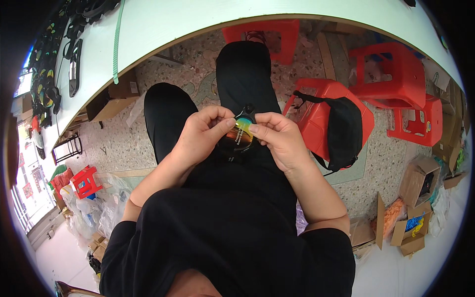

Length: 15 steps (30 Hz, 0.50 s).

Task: Assembling lenses into frames and attaching straps for protective or sports goggles.

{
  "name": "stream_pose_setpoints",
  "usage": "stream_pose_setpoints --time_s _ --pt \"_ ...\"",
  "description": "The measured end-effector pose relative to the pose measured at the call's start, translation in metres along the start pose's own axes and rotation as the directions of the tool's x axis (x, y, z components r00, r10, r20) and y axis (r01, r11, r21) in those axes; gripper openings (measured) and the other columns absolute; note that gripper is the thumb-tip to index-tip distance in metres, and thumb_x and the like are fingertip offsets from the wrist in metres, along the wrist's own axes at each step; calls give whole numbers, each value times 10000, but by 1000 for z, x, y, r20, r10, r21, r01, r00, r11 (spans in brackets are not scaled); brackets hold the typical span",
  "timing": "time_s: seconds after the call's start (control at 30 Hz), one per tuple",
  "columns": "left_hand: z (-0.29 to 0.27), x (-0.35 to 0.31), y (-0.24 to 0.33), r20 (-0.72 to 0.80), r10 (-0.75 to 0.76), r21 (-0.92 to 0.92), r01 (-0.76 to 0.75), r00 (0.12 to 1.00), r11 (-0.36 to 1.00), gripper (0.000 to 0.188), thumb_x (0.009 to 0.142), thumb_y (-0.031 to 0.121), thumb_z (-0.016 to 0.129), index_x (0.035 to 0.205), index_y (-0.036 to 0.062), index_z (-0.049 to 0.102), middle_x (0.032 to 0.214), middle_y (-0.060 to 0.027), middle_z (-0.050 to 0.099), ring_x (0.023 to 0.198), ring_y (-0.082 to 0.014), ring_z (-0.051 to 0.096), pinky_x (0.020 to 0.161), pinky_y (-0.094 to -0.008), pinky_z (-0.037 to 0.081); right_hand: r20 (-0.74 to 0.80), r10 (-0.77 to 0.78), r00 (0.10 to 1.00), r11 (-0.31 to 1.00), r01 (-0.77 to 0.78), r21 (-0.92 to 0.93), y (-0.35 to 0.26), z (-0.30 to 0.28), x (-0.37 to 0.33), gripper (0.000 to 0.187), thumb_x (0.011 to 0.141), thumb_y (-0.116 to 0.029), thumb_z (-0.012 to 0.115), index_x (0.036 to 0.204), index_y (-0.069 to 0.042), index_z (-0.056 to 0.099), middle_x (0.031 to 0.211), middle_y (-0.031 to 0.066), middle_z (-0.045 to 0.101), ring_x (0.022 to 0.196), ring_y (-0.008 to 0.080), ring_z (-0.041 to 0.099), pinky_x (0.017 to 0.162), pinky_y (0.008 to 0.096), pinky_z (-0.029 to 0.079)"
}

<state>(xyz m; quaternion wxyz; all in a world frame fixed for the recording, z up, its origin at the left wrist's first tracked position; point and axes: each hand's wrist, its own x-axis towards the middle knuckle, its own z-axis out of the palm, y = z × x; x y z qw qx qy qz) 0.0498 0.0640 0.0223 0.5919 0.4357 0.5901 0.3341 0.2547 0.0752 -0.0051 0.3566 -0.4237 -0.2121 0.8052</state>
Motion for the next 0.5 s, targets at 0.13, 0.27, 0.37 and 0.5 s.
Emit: stream_pose_setpoints --time_s 0.13,0.27,0.37,0.5 --pt "-1 0 7 55 -79 18 79 995 997 111 957 82 632 1003 -19 640 865 5 639 786 -44 587 725 -185 475 36 182 983 980 -184 73 -14 0 5 122 866 -86 726 959 -80 647 842 -9 637 729 67 568 652 203 431" --pt "-2 0 9 84 -139 -62 145 987 987 106 953 94 642 1001 0 648 860 24 624 760 -28 541 679 -174 433 107 277 955 957 -284 63 -24 -5 18 110 851 -99 732 874 -96 625 773 -22 610 676 64 547 629 207 429" --pt "-3 -1 19 113 -191 -185 210 975 960 109 943 113 658 987 13 650 829 27 617 730 -27 532 646 -178 425 172 358 918 930 -367 25 -30 -7 30 128 836 -94 733 822 -101 606 720 -36 574 623 60 518 599 211 425" --pt "-13 4 18 212 -334 -285 386 918 877 133 946 167 665 998 45 653 838 19 619 736 -37 545 649 -179 427 257 507 823 858 -509 -63 -45 -2 46 139 834 -106 723 788 -81 594 689 -24 557 609 59 536 551 211 419"
